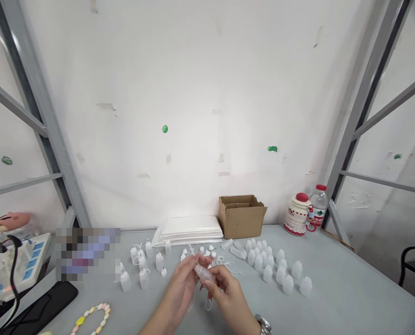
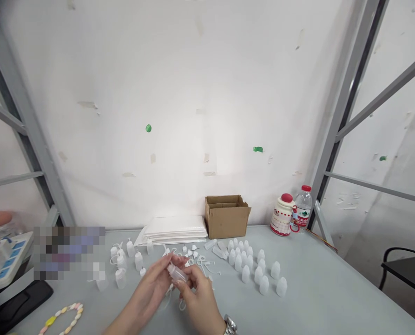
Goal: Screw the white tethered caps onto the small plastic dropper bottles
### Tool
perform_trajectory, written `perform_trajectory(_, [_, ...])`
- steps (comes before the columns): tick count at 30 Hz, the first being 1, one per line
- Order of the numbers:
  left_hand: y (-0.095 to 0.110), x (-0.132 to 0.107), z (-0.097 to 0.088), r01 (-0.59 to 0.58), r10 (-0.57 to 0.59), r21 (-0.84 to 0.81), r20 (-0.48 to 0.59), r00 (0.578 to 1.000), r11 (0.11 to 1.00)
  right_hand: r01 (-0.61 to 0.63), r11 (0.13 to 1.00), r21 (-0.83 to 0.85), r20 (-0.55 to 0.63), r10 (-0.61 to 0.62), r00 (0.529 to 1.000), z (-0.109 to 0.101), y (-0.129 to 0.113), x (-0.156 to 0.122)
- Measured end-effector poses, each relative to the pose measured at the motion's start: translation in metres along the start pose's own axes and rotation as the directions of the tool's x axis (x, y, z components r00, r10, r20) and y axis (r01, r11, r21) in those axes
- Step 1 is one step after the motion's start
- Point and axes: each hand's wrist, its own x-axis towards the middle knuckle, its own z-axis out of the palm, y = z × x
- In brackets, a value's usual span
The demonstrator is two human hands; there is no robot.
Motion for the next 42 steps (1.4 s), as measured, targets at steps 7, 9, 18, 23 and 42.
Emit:
perform_trajectory(7, [0.004, 0.002, -0.001, 0.053, -0.047, 0.097, -0.054, 0.997, 0.994, -0.110, 0.958, 0.264, 0.226, 0.049, 0.973, 0.002, -0.005, 0.005])
perform_trajectory(9, [0.002, 0.000, 0.000, 0.040, -0.033, 0.119, -0.059, 0.998, 0.992, -0.129, 0.941, 0.313, 0.232, 0.055, 0.971, 0.002, 0.000, 0.007])
perform_trajectory(18, [-0.003, -0.001, 0.007, -0.019, 0.024, 0.174, -0.025, 0.999, 0.985, -0.205, 0.878, 0.433, 0.163, 0.147, 0.976, -0.002, 0.007, 0.011])
perform_trajectory(23, [-0.008, 0.003, 0.002, -0.036, 0.026, 0.331, 0.032, 0.999, 0.943, -0.235, 0.886, 0.399, 0.195, 0.168, 0.966, -0.001, 0.007, 0.011])
perform_trajectory(42, [-0.004, 0.011, -0.014, 0.004, -0.032, -0.112, -0.244, 0.969, 0.994, 0.064, 0.895, -0.440, -0.183, -0.159, 0.970, -0.049, 0.012, 0.034])
